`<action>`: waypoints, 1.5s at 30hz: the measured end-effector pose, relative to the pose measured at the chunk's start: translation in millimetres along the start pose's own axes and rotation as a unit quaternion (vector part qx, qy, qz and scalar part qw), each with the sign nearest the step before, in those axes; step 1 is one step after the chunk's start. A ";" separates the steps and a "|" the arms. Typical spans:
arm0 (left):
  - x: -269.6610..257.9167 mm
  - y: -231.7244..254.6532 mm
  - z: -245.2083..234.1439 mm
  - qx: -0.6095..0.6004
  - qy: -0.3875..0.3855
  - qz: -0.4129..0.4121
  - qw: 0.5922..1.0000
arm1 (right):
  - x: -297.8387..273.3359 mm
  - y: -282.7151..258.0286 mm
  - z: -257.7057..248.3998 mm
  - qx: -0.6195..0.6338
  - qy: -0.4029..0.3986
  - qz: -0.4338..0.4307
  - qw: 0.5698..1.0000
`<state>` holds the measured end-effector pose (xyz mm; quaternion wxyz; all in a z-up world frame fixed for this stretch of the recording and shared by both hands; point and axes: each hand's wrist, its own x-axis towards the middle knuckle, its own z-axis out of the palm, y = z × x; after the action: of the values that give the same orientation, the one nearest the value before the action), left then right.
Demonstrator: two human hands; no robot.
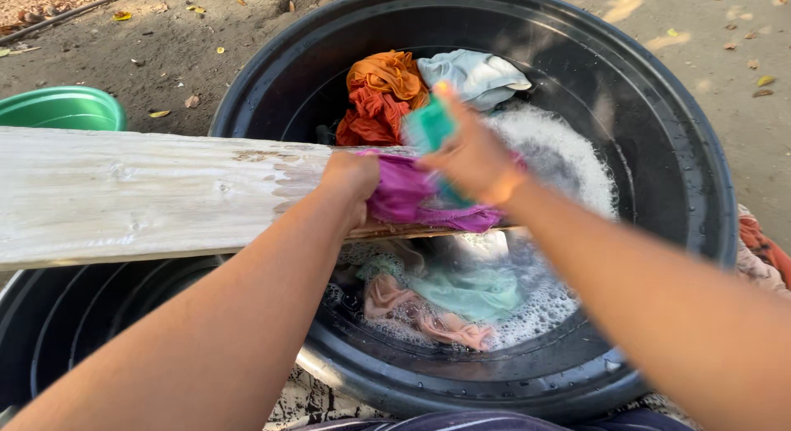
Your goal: The person washes clothes by hand in a tub. They use a scrub brush and a wooden board to scrub various items of clothing in soapy water.
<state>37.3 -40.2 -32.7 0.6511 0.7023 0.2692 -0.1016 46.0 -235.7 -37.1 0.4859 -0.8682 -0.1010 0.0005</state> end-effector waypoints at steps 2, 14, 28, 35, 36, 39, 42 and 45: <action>8.5 -4.7 -18.7 0.016 0.047 0.021 0.999 | -25.9 -0.9 30.2 -0.005 -0.044 -0.053 0.998; -24.2 20.2 -33.7 0.164 0.067 -0.022 0.984 | -32.9 -25.1 54.0 -0.001 -0.064 0.092 0.994; -4.4 2.3 -50.4 0.238 0.105 0.067 0.963 | -25.8 -13.2 49.3 -0.024 -0.038 0.081 0.996; -14.7 5.9 -46.1 0.156 0.091 0.020 0.983 | -25.2 27.4 -23.3 -0.092 0.070 0.178 0.977; -18.3 6.8 -44.0 0.191 0.103 0.030 0.976 | -21.4 12.4 -6.9 -0.102 0.058 0.187 0.975; -23.4 13.2 -43.8 0.186 0.100 0.021 0.977 | -39.4 -26.7 50.0 0.078 -0.054 0.059 0.994; -18.7 22.6 -55.5 0.029 0.051 -0.068 0.996 | -28.5 -15.6 37.2 -0.083 -0.050 0.087 0.991; -13.0 25.1 -60.7 -0.140 0.003 -0.153 0.978 | -23.0 22.2 -33.9 -0.107 0.026 0.278 0.954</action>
<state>26.7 15.2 3.3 0.7189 0.5550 0.3871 -0.1594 30.7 -279.6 -40.2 0.3732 -0.9086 0.1574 0.1023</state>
